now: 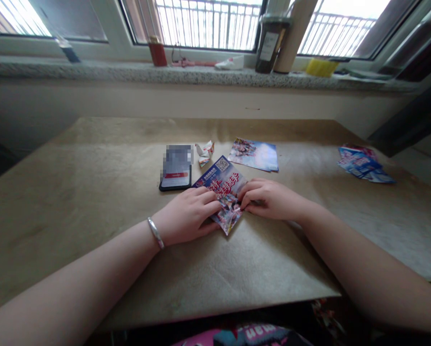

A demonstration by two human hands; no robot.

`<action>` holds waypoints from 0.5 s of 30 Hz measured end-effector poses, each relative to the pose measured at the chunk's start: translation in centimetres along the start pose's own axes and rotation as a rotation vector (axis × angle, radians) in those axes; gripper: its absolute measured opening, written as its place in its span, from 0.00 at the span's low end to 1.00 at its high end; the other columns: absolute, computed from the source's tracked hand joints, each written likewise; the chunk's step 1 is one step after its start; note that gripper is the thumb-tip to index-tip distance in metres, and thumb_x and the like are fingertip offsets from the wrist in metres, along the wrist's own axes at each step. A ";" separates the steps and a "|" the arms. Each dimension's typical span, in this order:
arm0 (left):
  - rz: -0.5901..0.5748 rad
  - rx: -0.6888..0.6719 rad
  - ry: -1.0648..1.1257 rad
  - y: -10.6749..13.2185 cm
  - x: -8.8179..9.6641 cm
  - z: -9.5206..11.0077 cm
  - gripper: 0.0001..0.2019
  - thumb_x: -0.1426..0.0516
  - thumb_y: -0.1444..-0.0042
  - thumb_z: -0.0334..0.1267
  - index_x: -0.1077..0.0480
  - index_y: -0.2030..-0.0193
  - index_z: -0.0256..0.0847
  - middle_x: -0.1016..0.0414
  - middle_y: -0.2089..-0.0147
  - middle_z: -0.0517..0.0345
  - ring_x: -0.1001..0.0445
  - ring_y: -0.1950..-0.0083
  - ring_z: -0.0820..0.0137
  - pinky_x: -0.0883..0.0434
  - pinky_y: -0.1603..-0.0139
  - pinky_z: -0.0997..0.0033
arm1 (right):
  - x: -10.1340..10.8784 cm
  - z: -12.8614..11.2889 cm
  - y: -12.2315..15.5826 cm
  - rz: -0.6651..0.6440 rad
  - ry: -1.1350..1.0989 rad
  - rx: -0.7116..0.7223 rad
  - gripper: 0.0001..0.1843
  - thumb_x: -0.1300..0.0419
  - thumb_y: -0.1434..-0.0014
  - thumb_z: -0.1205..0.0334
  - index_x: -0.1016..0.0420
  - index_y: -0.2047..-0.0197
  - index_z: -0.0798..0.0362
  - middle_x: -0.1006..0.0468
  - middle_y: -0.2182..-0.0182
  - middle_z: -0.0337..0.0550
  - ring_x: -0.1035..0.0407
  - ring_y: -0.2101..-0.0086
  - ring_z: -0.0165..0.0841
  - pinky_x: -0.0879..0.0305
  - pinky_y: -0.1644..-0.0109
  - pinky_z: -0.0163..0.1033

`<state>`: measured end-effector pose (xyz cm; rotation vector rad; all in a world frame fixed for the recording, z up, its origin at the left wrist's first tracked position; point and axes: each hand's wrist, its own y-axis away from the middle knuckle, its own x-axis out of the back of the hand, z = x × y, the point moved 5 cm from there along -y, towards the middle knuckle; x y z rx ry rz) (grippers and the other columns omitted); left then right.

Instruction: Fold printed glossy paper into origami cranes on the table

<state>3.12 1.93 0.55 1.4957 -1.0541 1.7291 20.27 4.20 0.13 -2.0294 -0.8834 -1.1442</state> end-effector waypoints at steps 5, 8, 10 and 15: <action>-0.029 -0.030 -0.010 -0.1 0.0 0.1 0.10 0.49 0.40 0.39 0.31 0.65 0.38 0.28 0.63 0.53 0.33 0.63 0.68 0.33 0.56 0.65 | 0.1 -0.1 -0.1 0.006 -0.004 -0.025 0.06 0.43 0.45 0.70 0.25 0.67 0.51 0.22 0.63 0.42 0.30 0.60 0.32 0.34 0.53 0.40; -0.010 -0.023 0.015 -0.1 0.1 0.0 0.08 0.48 0.41 0.38 0.31 0.66 0.38 0.28 0.64 0.54 0.33 0.64 0.68 0.33 0.56 0.65 | 0.1 0.0 -0.1 0.008 -0.026 -0.036 0.06 0.43 0.45 0.70 0.26 0.67 0.51 0.22 0.63 0.42 0.29 0.60 0.32 0.34 0.54 0.40; -0.003 -0.019 0.033 -0.1 0.1 0.0 0.07 0.48 0.42 0.37 0.30 0.66 0.39 0.28 0.65 0.54 0.33 0.64 0.68 0.33 0.57 0.65 | 0.1 0.1 -0.1 0.017 -0.058 -0.035 0.06 0.44 0.44 0.69 0.26 0.67 0.51 0.22 0.63 0.43 0.29 0.60 0.32 0.33 0.54 0.40; 0.001 -0.014 0.057 0.0 0.1 -0.1 0.09 0.47 0.42 0.40 0.29 0.61 0.39 0.28 0.63 0.53 0.32 0.62 0.66 0.33 0.59 0.66 | -0.1 -0.1 -0.2 0.016 -0.130 -0.017 0.07 0.45 0.42 0.68 0.26 0.67 0.51 0.22 0.62 0.44 0.28 0.61 0.31 0.32 0.55 0.39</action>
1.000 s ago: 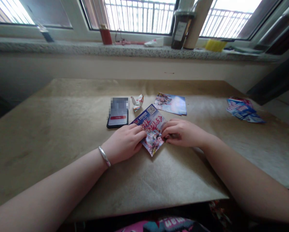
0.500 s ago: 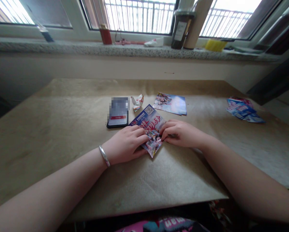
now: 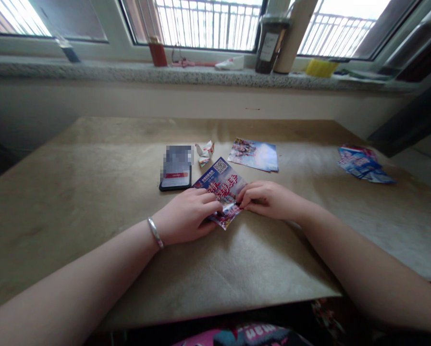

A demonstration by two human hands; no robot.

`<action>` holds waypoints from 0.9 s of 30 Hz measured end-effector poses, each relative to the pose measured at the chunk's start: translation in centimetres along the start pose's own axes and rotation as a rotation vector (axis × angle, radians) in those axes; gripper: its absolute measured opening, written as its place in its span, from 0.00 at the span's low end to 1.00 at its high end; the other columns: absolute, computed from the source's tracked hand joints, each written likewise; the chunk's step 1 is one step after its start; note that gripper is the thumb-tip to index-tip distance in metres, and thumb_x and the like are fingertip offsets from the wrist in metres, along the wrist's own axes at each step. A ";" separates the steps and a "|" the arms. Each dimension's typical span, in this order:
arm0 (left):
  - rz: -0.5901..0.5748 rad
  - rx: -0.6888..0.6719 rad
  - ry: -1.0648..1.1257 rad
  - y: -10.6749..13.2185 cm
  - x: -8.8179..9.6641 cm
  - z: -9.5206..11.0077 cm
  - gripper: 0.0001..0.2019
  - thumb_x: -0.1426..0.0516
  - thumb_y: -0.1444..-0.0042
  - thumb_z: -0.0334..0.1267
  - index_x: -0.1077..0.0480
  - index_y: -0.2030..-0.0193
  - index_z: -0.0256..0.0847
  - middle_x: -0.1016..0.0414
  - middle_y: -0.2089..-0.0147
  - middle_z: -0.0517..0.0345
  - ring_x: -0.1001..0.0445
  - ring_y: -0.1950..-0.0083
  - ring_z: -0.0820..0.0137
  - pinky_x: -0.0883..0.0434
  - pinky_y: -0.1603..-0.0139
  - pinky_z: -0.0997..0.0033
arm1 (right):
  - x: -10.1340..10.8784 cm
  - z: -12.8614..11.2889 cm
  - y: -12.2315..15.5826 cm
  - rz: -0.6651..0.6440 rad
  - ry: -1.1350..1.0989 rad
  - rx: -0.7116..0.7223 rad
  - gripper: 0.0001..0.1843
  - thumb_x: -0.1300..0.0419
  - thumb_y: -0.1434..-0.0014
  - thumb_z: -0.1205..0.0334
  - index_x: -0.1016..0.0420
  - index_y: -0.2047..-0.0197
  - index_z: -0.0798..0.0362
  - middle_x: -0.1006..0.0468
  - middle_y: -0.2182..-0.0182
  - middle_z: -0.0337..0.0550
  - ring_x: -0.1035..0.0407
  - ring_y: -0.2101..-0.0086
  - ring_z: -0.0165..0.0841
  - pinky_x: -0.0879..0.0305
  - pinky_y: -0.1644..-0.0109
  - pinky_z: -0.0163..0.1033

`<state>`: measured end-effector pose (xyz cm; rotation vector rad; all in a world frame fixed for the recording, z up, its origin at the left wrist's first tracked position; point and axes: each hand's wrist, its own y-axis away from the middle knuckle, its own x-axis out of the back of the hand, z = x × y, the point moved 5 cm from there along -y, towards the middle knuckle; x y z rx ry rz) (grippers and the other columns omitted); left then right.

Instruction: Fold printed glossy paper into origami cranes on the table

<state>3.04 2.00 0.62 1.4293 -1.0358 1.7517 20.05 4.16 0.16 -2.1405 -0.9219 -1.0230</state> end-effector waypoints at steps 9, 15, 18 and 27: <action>0.010 -0.012 -0.028 -0.1 0.1 0.3 0.14 0.49 0.40 0.48 0.29 0.62 0.40 0.28 0.63 0.53 0.33 0.62 0.65 0.34 0.59 0.64 | -0.3 -0.3 -0.3 0.026 0.087 -0.004 0.07 0.43 0.46 0.72 0.26 0.67 0.52 0.22 0.64 0.43 0.29 0.61 0.32 0.33 0.55 0.40; 0.016 0.059 0.044 -0.3 0.1 0.0 0.15 0.53 0.37 0.37 0.31 0.71 0.38 0.28 0.68 0.55 0.33 0.66 0.69 0.36 0.59 0.66 | -0.2 -0.3 -0.3 0.003 0.091 -0.016 0.07 0.44 0.45 0.71 0.26 0.65 0.52 0.22 0.63 0.43 0.29 0.61 0.32 0.34 0.55 0.39; 0.026 0.148 0.191 -0.4 0.0 -0.6 0.13 0.52 0.38 0.39 0.31 0.70 0.38 0.29 0.70 0.57 0.33 0.65 0.70 0.37 0.61 0.69 | -0.3 -0.2 -0.3 0.020 0.095 -0.003 0.07 0.44 0.45 0.71 0.26 0.66 0.52 0.22 0.64 0.43 0.29 0.62 0.32 0.34 0.55 0.39; 0.061 0.373 0.341 -0.3 -0.4 -1.8 0.17 0.53 0.37 0.44 0.30 0.70 0.39 0.29 0.71 0.59 0.33 0.67 0.71 0.39 0.66 0.72 | -0.5 0.2 -0.3 0.062 0.137 -0.004 0.06 0.44 0.45 0.70 0.26 0.66 0.53 0.24 0.68 0.44 0.32 0.64 0.33 0.35 0.58 0.38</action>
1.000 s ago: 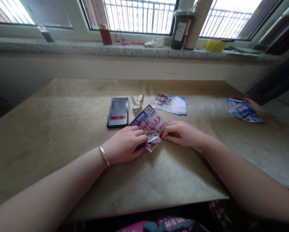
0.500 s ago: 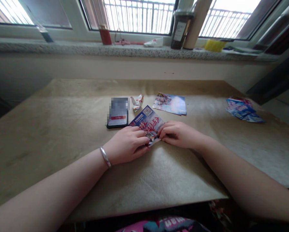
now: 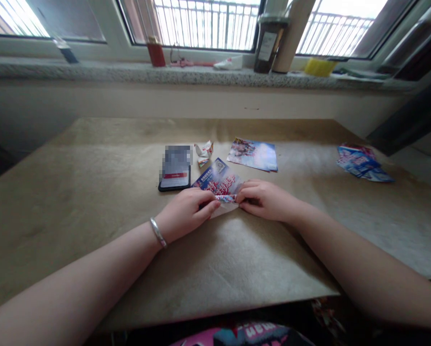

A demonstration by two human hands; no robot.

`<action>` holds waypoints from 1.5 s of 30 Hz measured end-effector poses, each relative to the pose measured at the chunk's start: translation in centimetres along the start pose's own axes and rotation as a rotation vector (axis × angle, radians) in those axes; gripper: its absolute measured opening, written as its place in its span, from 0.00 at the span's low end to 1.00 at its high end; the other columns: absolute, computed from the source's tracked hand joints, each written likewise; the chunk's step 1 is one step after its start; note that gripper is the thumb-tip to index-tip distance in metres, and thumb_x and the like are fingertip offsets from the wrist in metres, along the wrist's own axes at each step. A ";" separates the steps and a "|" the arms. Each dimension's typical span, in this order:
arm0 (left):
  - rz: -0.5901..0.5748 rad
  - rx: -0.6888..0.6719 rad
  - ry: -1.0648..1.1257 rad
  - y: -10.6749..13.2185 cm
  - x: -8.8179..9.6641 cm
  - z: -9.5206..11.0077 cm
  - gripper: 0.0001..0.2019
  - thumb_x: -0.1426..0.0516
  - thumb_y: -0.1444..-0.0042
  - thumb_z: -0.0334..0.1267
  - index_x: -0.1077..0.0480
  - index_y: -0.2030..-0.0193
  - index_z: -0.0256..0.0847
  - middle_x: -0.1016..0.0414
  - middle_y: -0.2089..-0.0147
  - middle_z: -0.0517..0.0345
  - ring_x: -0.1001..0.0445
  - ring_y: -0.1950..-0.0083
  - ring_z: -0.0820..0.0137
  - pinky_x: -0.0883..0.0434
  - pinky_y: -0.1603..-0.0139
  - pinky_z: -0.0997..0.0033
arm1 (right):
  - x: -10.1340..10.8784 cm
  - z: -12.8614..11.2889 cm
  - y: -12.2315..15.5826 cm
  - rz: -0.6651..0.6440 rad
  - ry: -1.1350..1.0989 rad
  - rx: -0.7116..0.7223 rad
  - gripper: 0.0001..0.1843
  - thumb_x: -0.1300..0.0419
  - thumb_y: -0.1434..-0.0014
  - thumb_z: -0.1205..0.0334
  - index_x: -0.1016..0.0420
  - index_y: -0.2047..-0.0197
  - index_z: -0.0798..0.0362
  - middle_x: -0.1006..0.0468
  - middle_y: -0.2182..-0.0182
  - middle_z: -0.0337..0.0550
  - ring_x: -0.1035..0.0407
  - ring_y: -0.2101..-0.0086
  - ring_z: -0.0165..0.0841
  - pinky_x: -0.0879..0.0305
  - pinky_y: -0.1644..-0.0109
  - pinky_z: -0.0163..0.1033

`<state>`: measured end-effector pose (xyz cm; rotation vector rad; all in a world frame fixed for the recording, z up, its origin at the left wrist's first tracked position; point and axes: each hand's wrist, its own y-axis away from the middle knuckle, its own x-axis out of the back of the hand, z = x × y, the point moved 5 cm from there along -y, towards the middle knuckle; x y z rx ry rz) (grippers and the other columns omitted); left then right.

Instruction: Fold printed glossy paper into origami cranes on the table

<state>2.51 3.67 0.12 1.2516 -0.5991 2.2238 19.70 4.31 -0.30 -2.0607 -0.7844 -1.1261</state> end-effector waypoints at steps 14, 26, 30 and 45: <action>0.069 -0.030 -0.353 -0.1 0.0 -0.6 0.15 0.51 0.38 0.40 0.30 0.71 0.37 0.27 0.70 0.54 0.33 0.65 0.66 0.35 0.61 0.67 | 0.0 0.2 0.3 0.028 0.084 -0.070 0.08 0.45 0.42 0.68 0.26 0.61 0.51 0.23 0.61 0.43 0.30 0.60 0.32 0.35 0.56 0.37; 0.075 -0.034 -0.553 0.0 -0.2 -0.7 0.11 0.48 0.39 0.39 0.31 0.70 0.38 0.28 0.69 0.53 0.32 0.63 0.64 0.33 0.62 0.67 | -0.2 0.2 0.0 0.032 0.198 -0.057 0.12 0.47 0.39 0.64 0.22 0.58 0.50 0.23 0.61 0.45 0.31 0.60 0.33 0.34 0.56 0.39; 0.079 -0.033 -0.570 0.1 -0.2 -0.8 0.10 0.48 0.39 0.39 0.31 0.69 0.39 0.28 0.68 0.54 0.32 0.63 0.64 0.33 0.62 0.67 | -0.2 0.2 0.0 0.054 0.207 -0.053 0.12 0.47 0.39 0.64 0.21 0.58 0.49 0.24 0.63 0.45 0.32 0.61 0.33 0.35 0.58 0.38; 0.098 -0.025 -0.567 -0.2 0.0 -0.9 0.09 0.47 0.40 0.39 0.31 0.69 0.38 0.28 0.68 0.54 0.32 0.65 0.65 0.33 0.64 0.68 | -0.1 0.1 -0.2 0.057 0.219 -0.096 0.12 0.47 0.39 0.64 0.22 0.61 0.50 0.25 0.64 0.45 0.33 0.62 0.33 0.37 0.59 0.38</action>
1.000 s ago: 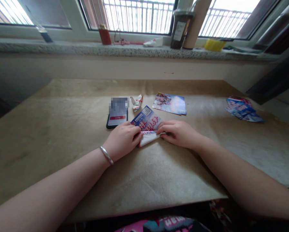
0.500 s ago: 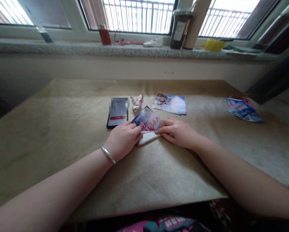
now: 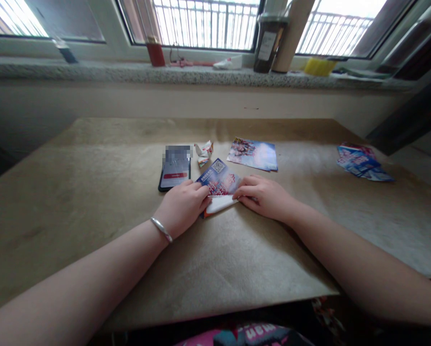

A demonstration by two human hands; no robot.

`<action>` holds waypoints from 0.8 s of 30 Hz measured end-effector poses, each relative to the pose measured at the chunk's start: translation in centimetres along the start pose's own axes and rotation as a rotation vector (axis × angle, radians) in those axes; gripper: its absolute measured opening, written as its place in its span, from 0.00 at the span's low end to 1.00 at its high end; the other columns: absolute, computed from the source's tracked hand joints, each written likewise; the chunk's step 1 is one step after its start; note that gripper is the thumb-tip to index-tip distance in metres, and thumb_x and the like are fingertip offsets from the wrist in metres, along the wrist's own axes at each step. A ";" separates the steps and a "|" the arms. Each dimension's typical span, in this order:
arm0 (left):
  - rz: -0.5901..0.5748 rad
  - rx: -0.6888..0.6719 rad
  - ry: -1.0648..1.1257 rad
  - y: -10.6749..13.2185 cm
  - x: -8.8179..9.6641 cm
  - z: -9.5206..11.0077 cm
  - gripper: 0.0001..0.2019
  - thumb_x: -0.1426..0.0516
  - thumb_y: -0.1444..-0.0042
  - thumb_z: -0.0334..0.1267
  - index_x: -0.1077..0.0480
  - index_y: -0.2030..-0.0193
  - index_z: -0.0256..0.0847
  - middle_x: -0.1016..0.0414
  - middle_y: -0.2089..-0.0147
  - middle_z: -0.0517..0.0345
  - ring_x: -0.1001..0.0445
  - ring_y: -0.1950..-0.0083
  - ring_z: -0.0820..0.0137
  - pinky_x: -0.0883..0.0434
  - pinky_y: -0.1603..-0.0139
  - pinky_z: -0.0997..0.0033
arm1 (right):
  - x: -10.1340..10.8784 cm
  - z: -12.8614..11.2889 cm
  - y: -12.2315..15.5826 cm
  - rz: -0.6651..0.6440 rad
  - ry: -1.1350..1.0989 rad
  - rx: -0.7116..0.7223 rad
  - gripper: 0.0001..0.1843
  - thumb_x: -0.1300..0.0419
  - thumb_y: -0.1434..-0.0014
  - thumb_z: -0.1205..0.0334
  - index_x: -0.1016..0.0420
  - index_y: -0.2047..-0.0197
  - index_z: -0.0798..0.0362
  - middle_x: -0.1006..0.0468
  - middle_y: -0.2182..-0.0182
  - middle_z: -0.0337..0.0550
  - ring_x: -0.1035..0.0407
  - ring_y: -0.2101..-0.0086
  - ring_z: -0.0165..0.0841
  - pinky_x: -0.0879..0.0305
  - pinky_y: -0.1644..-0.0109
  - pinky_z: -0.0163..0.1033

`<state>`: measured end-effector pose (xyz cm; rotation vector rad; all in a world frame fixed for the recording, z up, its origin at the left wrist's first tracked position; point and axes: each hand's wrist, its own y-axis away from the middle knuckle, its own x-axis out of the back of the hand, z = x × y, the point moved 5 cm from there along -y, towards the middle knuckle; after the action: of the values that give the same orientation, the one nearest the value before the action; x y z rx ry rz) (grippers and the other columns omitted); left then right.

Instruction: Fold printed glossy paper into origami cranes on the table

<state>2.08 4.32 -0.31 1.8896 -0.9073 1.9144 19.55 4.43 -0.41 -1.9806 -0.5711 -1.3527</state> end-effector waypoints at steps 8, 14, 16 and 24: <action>-0.004 0.000 0.024 0.0 -0.2 0.0 0.10 0.48 0.39 0.39 0.31 0.69 0.38 0.27 0.68 0.53 0.32 0.64 0.64 0.33 0.64 0.66 | -0.2 0.1 0.0 -0.019 0.019 0.013 0.12 0.46 0.39 0.62 0.21 0.60 0.49 0.23 0.64 0.44 0.33 0.62 0.33 0.37 0.59 0.38; 0.018 0.028 0.068 -0.2 -0.2 -0.3 0.07 0.46 0.40 0.37 0.32 0.65 0.36 0.27 0.67 0.53 0.31 0.64 0.65 0.33 0.63 0.68 | 0.1 -0.1 0.1 -0.023 0.062 0.007 0.12 0.46 0.39 0.61 0.20 0.60 0.48 0.23 0.65 0.43 0.32 0.63 0.32 0.37 0.61 0.37; 0.009 0.024 0.106 -0.2 -0.2 -0.4 0.05 0.45 0.41 0.36 0.31 0.65 0.36 0.27 0.66 0.53 0.31 0.64 0.66 0.33 0.62 0.68 | 0.2 -0.1 0.1 -0.023 0.074 0.002 0.12 0.46 0.39 0.61 0.20 0.60 0.47 0.23 0.64 0.43 0.32 0.63 0.32 0.37 0.61 0.37; 0.002 -0.026 0.187 0.1 0.2 -0.4 0.10 0.48 0.39 0.36 0.26 0.65 0.37 0.27 0.64 0.52 0.29 0.62 0.67 0.31 0.58 0.66 | -0.1 0.1 0.3 -0.020 0.078 -0.014 0.12 0.45 0.39 0.60 0.20 0.59 0.46 0.22 0.63 0.42 0.32 0.62 0.33 0.38 0.61 0.38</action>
<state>1.65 4.48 -0.09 1.6624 -0.8712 2.0295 19.76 4.35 -0.62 -1.9289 -0.5480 -1.4432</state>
